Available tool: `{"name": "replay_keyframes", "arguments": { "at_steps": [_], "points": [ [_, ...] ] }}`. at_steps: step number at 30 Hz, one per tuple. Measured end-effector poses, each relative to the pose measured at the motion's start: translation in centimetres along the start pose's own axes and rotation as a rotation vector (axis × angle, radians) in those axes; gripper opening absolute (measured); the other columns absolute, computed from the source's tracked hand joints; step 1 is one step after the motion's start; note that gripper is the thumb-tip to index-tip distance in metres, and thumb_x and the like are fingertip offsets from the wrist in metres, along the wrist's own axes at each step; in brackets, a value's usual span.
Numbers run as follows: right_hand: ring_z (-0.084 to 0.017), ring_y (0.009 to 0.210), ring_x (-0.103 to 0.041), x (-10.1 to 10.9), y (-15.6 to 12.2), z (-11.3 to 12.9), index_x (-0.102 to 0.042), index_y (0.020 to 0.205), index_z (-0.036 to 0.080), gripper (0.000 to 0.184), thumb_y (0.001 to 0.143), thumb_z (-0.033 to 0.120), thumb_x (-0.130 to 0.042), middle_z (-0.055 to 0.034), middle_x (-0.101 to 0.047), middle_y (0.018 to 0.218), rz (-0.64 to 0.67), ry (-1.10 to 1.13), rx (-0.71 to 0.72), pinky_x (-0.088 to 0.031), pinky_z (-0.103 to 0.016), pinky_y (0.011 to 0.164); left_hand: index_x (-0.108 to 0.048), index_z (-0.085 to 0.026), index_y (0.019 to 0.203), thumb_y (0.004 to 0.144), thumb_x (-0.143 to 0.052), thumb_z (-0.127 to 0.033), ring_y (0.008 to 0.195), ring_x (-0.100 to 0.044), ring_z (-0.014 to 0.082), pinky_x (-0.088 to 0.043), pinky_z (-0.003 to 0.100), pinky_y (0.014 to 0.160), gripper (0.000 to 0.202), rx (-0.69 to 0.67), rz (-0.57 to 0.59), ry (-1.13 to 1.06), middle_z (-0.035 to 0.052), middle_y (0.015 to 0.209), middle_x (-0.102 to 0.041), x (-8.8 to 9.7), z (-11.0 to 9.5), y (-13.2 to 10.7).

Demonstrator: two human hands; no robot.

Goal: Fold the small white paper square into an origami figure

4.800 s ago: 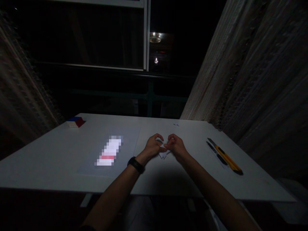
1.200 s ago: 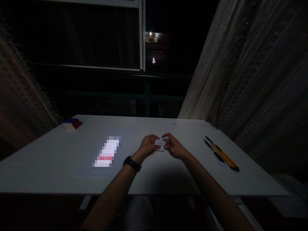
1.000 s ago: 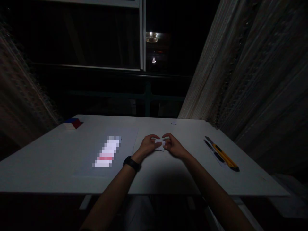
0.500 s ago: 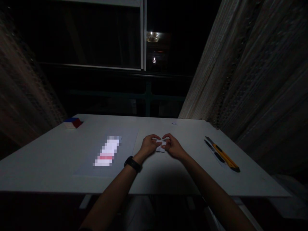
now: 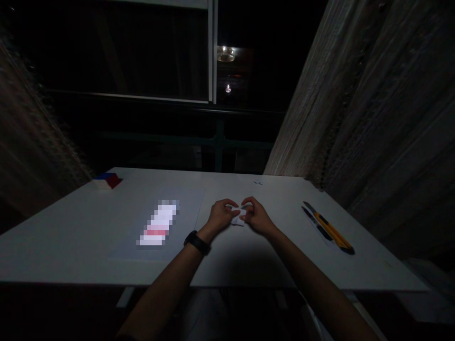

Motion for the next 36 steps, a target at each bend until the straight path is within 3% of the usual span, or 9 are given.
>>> {"name": "replay_keyframes", "arguments": {
  "at_steps": [11,14,20,30,33,36],
  "points": [
    [-0.008,0.044,-0.044,0.6,0.3,-0.4,-0.043,0.086,0.021,0.040,0.054,0.022,-0.066,0.0091,-0.049,0.051,-0.021,0.033,-0.035,-0.033,-0.019,0.044,-0.062,-0.012,0.086,0.057,-0.068,-0.030,0.043,-0.045,0.0074,-0.030,0.018,0.042,0.035,0.026,0.009,-0.030,-0.0008,0.051,-0.054,0.4,0.0,0.1],
    [-0.008,0.045,-0.045,0.6,0.3,-0.5,-0.042,0.084,0.021,0.038,0.053,0.019,-0.064,0.0093,-0.049,0.051,-0.013,0.070,-0.033,-0.034,-0.019,0.044,-0.062,-0.012,0.089,0.050,-0.074,-0.028,0.043,-0.046,0.0076,-0.031,0.018,0.042,0.044,0.028,0.052,-0.053,-0.0007,0.051,-0.055,0.1,-0.1,0.0],
    [-0.008,0.046,-0.045,0.0,-0.1,0.2,-0.038,0.078,0.021,0.035,0.053,0.017,-0.064,0.0088,-0.050,0.053,0.088,0.160,-0.071,-0.033,-0.018,0.045,-0.060,-0.010,0.092,0.042,-0.076,-0.012,0.048,-0.052,0.0098,-0.037,0.020,0.046,0.052,0.083,0.110,-0.118,0.0007,0.057,-0.059,-0.3,0.0,-0.2],
    [-0.008,0.049,-0.049,-0.4,-0.5,0.8,-0.043,0.086,0.020,0.043,0.052,0.020,-0.070,0.0069,-0.055,0.057,0.243,0.272,-0.099,-0.036,-0.020,0.049,-0.057,-0.010,0.094,0.043,-0.073,-0.007,0.049,-0.056,0.0118,-0.040,0.021,0.046,0.053,0.159,0.181,-0.250,0.0021,0.061,-0.061,-0.8,0.2,-0.5],
    [-0.010,0.053,-0.052,-0.3,-0.4,1.0,-0.048,0.093,0.019,0.047,0.052,0.022,-0.071,0.0052,-0.056,0.061,0.230,0.248,-0.079,-0.038,-0.022,0.052,-0.058,-0.010,0.091,0.043,-0.073,-0.007,0.048,-0.055,0.0112,-0.040,0.020,0.046,0.051,0.144,0.176,-0.245,0.0007,0.058,-0.060,-0.8,0.5,-0.4],
    [-0.009,0.049,-0.048,0.3,0.0,1.0,-0.053,0.088,0.017,0.040,0.052,0.022,-0.070,0.0059,-0.053,0.056,0.126,0.171,-0.041,-0.036,-0.021,0.048,-0.058,-0.011,0.090,0.043,-0.074,-0.009,0.049,-0.055,0.0107,-0.039,0.020,0.046,0.049,0.099,0.180,-0.221,0.0011,0.059,-0.061,-1.0,0.4,-0.2]
  ]
}}
Point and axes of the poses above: each hand's wrist, its own y-axis towards the middle knuckle, its own x-axis out of the back of the hand, z = x × y, the point moved 9 cm from there along y, towards the middle knuckle
